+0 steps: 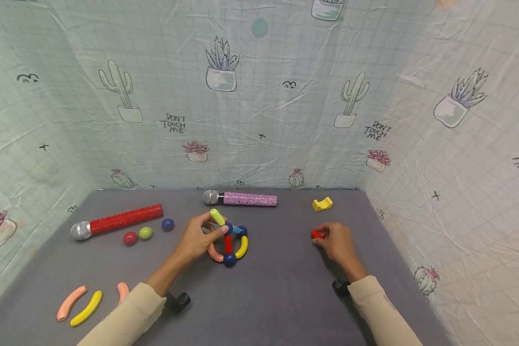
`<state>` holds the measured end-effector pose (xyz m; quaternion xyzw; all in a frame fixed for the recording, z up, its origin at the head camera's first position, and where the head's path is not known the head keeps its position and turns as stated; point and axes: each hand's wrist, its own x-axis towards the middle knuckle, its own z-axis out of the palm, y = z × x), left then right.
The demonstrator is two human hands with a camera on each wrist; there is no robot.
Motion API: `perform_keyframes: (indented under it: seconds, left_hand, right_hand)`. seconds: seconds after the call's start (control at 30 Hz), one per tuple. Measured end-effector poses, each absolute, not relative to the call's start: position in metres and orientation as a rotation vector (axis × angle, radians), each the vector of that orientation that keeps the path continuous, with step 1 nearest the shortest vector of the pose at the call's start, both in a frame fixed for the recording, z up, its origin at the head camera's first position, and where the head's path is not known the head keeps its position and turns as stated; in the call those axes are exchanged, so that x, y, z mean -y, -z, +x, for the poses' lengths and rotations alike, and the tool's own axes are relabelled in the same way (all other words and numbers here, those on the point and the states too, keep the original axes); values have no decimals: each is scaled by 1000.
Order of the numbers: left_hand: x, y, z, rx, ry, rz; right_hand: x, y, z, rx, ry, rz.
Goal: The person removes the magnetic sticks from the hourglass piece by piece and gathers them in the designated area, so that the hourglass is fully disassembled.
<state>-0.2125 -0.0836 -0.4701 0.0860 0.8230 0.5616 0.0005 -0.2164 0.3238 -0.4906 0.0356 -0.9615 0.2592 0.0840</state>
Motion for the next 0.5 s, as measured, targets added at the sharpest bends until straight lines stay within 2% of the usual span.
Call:
perform_keyframes:
  seconds: [0.3,0.5]
  left_hand:
    - [83,470,-212,-2573,-1776,285]
    - [83,469,-212,-2584,-1777,289]
  right_hand:
    - [-320,489,-217,2739,-757,133]
    - [-290,476,-214,2648,-860,150]
